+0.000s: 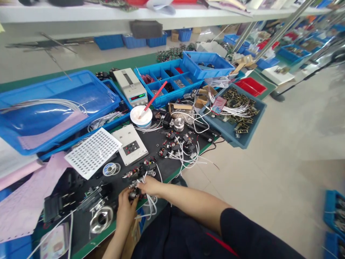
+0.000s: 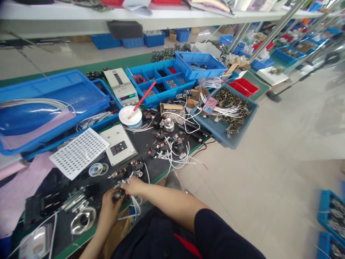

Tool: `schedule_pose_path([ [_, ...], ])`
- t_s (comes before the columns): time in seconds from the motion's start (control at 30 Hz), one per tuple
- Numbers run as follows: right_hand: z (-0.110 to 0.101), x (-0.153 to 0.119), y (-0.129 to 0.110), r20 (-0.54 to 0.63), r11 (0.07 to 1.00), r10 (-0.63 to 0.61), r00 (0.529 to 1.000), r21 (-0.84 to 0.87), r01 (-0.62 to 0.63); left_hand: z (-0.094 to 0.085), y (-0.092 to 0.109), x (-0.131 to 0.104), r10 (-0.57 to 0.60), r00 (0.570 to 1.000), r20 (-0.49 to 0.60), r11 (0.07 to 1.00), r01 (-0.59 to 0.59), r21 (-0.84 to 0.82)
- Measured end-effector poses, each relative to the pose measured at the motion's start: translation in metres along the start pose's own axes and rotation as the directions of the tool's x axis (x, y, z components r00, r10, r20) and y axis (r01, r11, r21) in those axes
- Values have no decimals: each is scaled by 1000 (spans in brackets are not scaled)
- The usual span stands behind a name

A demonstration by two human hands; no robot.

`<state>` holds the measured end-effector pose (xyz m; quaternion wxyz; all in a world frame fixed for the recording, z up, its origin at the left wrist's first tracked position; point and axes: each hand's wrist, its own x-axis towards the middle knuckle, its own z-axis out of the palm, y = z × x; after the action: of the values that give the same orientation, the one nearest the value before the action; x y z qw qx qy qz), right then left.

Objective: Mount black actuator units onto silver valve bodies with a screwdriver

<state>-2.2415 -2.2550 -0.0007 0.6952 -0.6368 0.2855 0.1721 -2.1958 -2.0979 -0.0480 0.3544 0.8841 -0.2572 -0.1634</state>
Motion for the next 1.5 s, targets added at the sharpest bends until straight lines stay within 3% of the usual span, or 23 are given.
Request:
schedule_pose_path([
  [0.97, -14, -6, 3, 5, 992, -50, 999, -115, 50, -3, 19, -3, 13, 999, 49, 992, -19, 121],
  [1.3, -17, -11, -2, -64, 946, -81, 995, -319, 57, -6, 26, -5, 15, 1000, -3, 985, -14, 171],
  [1.5, -18, -5, -4, -70, 938, -158, 985, -323, 128, -12, 28, 4, 11, 999, -33, 978, -4, 209],
])
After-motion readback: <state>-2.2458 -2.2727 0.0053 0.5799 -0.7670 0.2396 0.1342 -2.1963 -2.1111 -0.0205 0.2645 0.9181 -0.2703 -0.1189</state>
